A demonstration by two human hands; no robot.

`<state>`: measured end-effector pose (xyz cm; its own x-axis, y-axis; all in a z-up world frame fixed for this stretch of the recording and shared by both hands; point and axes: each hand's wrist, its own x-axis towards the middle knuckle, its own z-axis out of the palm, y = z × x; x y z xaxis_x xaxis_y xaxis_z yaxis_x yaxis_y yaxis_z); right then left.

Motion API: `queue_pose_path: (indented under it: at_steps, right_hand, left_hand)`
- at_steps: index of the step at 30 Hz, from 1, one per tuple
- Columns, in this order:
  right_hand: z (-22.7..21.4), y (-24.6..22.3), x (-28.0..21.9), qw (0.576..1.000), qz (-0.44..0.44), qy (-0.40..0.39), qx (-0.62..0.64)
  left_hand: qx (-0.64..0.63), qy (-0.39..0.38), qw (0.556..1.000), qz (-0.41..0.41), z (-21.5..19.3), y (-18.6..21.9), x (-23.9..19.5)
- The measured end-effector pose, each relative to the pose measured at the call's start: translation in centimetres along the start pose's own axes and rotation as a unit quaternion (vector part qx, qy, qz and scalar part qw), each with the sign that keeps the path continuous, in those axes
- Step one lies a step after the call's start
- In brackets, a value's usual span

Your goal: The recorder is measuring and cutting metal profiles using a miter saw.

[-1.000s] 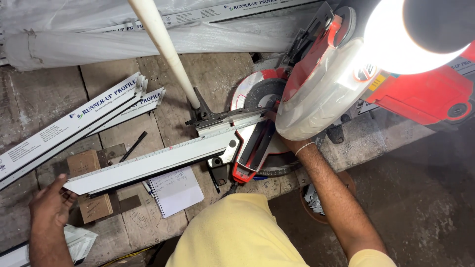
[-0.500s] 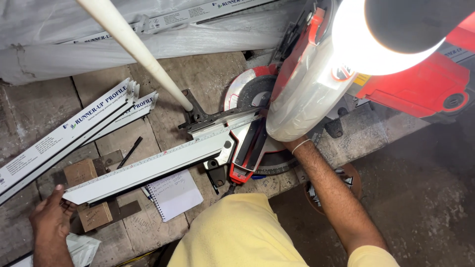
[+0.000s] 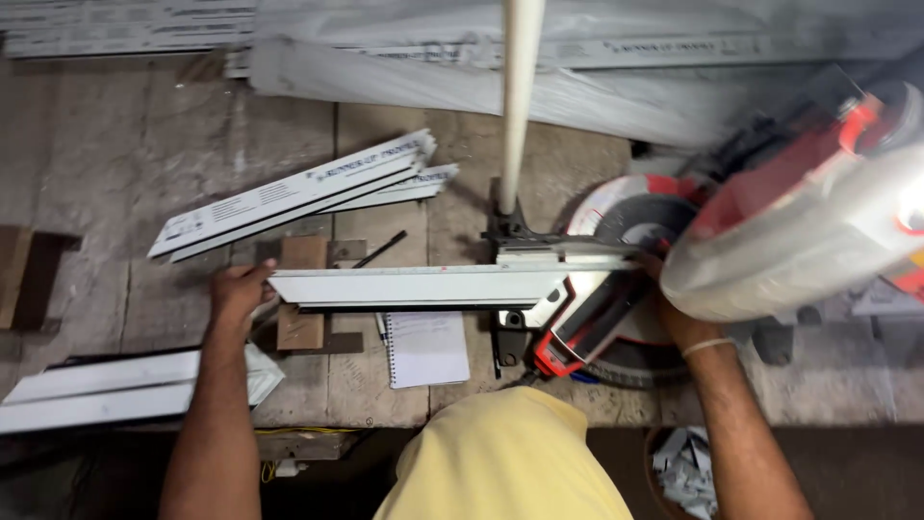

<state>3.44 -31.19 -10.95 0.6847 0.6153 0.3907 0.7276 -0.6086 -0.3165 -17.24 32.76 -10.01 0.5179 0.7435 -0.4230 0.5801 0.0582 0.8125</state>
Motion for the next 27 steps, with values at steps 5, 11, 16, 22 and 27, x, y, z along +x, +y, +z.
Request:
queue_pose_path:
  at_steps: [5, 11, 16, 22, 27]
  right_hand:
    - [-0.2, -1.6, 2.1, 0.999, -0.030, -0.003, 0.013]
    - [-1.4, -2.5, 1.1, 0.999, -0.032, -0.011, 0.020]
    - [-3.0, -0.8, -1.9, 1.000, -0.007, -0.021, 0.005]
    - [-6.7, 1.5, -8.9, 0.996, 0.074, -0.020, -0.038]
    - [-6.3, 2.1, -11.1, 0.993, 0.111, -0.013, -0.046]
  left_hand:
    - [0.022, -0.036, 0.999, 0.000, 0.2, 2.8, -2.4]
    - [-0.015, -0.075, 0.991, -0.109, -0.4, 3.4, -2.6]
    - [-0.019, -0.063, 0.991, -0.117, -0.5, 1.4, -2.3]
    - [0.023, -0.026, 0.997, -0.073, 0.5, -0.4, -1.5]
    - [0.042, -0.003, 0.998, -0.036, 2.3, 3.1, -5.1]
